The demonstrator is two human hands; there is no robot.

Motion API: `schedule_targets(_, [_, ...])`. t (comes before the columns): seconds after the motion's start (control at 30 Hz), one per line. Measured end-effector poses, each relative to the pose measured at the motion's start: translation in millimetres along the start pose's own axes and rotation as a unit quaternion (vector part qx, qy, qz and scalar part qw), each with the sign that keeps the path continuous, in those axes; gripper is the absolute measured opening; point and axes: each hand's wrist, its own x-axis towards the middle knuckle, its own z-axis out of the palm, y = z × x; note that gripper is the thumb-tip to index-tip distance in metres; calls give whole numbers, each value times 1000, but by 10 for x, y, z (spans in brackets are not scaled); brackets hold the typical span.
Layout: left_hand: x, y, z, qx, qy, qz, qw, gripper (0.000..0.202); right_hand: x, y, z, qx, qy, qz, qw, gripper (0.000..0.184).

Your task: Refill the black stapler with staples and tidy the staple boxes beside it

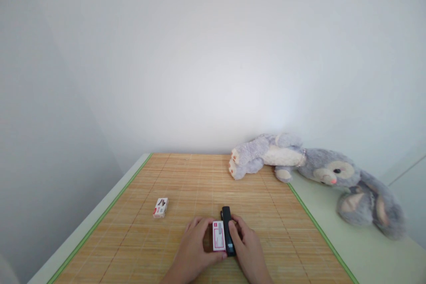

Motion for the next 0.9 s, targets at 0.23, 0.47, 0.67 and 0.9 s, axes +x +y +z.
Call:
schedule_targets(0.23, [-7, -323, -368, 13, 155, 29, 987, 47, -19, -61, -24, 58, 14, 23, 998, 57])
schedule_targets(0.47, [160, -832, -1161, 94, 302, -182, 931, 53, -99, 94, -7, 11, 77, -20, 997, 67])
schedule_targets(0.67, [378, -696, -729, 11, 181, -160, 970, 49, -271, 367, 103, -216, -14, -143, 966, 117])
schedule_targets(0.9, [554, -160, -83, -53, 118, -105, 986, 39, -233, 505, 124, -305, -66, -156, 937, 116])
